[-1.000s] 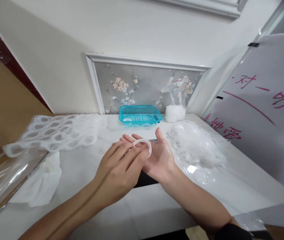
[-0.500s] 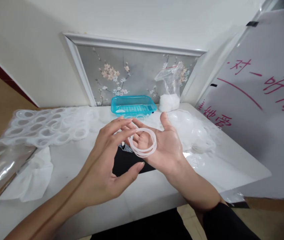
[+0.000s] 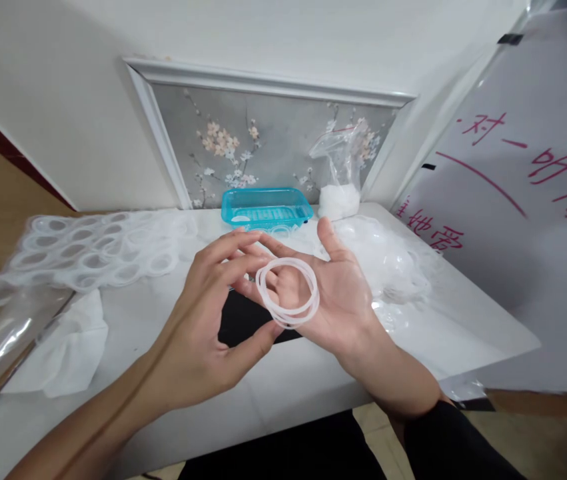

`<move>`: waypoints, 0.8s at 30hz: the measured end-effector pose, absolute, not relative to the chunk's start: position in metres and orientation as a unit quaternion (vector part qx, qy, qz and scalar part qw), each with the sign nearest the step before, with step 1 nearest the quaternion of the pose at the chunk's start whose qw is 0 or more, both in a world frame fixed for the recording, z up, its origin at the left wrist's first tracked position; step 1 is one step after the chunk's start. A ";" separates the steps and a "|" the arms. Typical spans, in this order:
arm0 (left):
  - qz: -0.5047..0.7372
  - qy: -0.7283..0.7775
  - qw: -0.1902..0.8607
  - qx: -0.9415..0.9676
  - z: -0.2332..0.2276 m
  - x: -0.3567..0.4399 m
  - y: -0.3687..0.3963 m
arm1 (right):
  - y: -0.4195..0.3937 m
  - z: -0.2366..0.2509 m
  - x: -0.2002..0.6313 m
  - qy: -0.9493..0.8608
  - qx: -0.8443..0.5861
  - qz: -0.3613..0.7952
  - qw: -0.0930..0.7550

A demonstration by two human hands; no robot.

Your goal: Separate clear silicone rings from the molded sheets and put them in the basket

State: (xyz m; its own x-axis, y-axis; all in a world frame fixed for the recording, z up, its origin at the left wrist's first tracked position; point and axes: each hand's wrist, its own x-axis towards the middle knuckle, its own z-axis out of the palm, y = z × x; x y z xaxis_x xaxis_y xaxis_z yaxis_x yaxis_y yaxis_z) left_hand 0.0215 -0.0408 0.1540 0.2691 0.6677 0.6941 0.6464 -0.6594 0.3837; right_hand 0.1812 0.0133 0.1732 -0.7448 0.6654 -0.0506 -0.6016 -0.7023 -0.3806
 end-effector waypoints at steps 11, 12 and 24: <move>0.473 0.393 0.027 0.788 0.155 0.022 -0.041 | 0.012 0.171 0.179 -0.165 -0.077 0.924 0.335; 0.468 0.395 0.021 0.790 0.155 0.022 -0.041 | 0.012 0.170 0.179 -0.164 -0.079 0.925 0.333; 0.417 0.407 -0.035 0.812 0.157 0.019 -0.041 | 0.017 0.170 0.180 -0.128 -0.081 0.935 0.320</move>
State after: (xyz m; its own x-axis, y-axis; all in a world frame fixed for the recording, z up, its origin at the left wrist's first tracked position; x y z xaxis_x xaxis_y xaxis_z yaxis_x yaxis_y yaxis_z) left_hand 0.0194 -0.0406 0.1573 0.3204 0.6315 0.7061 0.6902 -0.6662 0.2826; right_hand 0.1796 0.0165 0.1699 -0.7823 0.6190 -0.0698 -0.5776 -0.7628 -0.2906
